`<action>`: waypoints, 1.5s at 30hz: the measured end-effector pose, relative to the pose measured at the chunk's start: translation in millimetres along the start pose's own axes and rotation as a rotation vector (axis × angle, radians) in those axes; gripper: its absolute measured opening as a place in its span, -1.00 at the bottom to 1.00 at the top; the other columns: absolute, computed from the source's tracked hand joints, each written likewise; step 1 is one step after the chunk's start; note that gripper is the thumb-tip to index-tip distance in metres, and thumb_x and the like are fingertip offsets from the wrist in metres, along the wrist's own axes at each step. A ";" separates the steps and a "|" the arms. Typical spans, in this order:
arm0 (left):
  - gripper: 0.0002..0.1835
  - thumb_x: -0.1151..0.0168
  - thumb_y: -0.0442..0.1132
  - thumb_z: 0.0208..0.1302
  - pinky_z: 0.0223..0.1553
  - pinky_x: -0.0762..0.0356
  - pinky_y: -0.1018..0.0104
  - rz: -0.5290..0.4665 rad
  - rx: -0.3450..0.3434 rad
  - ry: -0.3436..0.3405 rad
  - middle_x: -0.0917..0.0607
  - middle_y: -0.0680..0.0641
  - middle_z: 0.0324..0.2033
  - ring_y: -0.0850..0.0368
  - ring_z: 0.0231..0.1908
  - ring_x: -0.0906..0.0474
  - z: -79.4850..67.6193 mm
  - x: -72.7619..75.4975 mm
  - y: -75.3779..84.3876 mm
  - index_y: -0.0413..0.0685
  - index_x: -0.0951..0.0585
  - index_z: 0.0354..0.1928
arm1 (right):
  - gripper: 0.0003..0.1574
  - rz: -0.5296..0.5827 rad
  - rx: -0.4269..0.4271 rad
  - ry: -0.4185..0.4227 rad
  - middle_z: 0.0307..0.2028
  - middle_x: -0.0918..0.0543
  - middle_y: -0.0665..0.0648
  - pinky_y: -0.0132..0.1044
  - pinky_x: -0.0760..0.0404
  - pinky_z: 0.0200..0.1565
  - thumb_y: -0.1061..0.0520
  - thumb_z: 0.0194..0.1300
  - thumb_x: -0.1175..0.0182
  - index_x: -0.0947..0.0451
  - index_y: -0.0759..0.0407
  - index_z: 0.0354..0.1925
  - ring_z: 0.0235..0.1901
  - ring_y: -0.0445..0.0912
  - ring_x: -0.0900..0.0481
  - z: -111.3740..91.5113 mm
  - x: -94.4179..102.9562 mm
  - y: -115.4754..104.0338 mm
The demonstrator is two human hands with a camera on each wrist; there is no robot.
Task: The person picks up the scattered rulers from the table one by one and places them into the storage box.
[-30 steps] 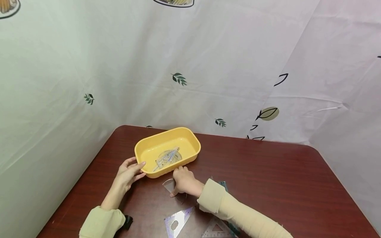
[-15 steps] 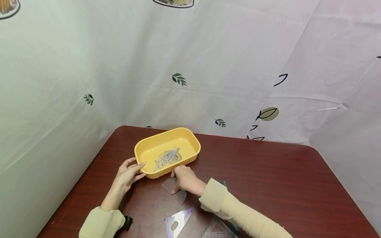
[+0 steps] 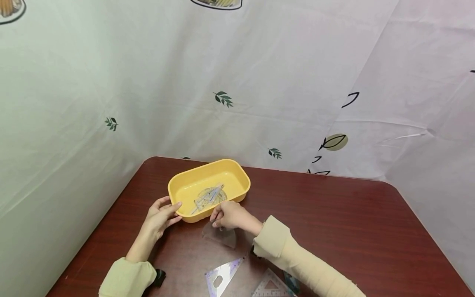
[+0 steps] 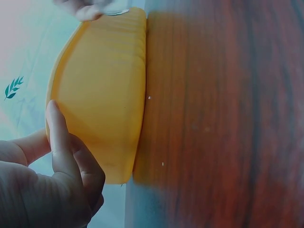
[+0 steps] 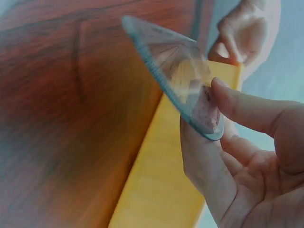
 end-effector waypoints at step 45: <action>-0.19 -0.23 -0.30 0.30 -0.34 -0.69 0.48 -0.002 0.002 0.000 -0.49 0.08 -0.27 0.33 -0.46 -0.53 -1.5 0.0 -0.3 -0.21 0.04 0.42 | -0.65 0.568 -0.075 0.281 -0.25 -0.72 0.29 0.04 -0.73 -0.25 0.23 0.27 -0.27 -0.57 0.31 0.02 -0.24 0.26 -0.68 66.2 39.8 -9.9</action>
Point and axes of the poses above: each hand's wrist, its own z-axis towards the middle knuckle, its own x-axis out of the back of the hand, y = z × x, the point moved 1 cm from there along z, towards the middle knuckle
